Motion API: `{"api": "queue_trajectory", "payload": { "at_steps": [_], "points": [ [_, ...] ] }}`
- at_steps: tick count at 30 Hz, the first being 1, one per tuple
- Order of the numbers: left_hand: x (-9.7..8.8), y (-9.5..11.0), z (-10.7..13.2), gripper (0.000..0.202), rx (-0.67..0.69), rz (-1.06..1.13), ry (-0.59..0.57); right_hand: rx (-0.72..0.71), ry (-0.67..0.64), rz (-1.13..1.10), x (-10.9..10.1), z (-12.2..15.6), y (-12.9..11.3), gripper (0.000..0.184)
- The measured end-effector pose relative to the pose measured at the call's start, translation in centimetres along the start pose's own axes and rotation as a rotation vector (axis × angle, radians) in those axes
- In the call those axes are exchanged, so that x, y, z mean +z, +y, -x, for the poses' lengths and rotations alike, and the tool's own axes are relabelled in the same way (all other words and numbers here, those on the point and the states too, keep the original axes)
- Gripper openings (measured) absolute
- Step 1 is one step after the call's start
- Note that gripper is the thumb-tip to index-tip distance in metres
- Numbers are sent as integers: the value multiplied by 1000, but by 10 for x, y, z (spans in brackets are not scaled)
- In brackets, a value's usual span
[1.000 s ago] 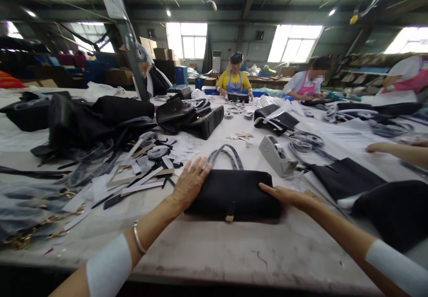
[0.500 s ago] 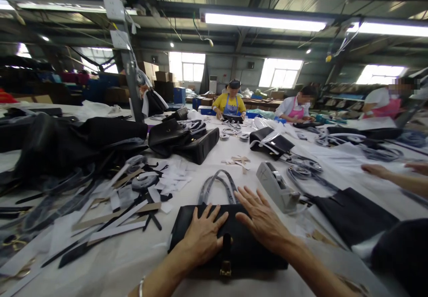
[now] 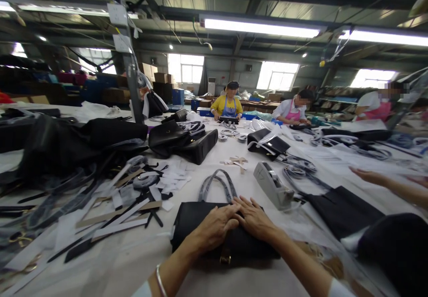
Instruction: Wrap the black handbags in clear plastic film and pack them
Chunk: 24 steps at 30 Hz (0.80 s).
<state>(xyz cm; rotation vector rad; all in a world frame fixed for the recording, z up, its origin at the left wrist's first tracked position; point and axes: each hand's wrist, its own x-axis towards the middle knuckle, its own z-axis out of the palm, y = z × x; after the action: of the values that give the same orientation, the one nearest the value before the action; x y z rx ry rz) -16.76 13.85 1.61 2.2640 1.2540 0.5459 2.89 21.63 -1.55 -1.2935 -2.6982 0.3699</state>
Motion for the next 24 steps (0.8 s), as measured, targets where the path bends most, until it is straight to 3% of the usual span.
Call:
{"api": "queue_trajectory", "payload": {
  "at_steps": [3, 5, 7, 10, 13, 15, 18, 24],
  "points": [
    [5, -2, -1, 57, 19, -99, -26, -6, 186, -22, -3, 7, -7, 50],
    [6, -3, -1, 60, 15, -151, -45, -18, 422, -129, -7, 22, -15, 45],
    [6, -3, -2, 55, 2, -171, -62, 16, 677, -341, -11, 47, -25, 35],
    [4, -4, -5, 49, -22, -201, -88, 282, 905, -847, -5, 95, -36, 30],
    [3, -6, -10, 49, -34, -213, -105, 598, 927, -1405, 14, 136, -35, 37],
    [3, -6, -11, 49, -36, -210, -115, 700, 904, -1639, 28, 148, -27, 38],
    [1, -5, -10, 49, -45, -210, -130, 691, 901, -1735, 40, 142, -9, 32],
    [0, -4, -9, 48, -38, -193, -113, 593, 944, -1731, 39, 95, 14, 22]
  ]
}}
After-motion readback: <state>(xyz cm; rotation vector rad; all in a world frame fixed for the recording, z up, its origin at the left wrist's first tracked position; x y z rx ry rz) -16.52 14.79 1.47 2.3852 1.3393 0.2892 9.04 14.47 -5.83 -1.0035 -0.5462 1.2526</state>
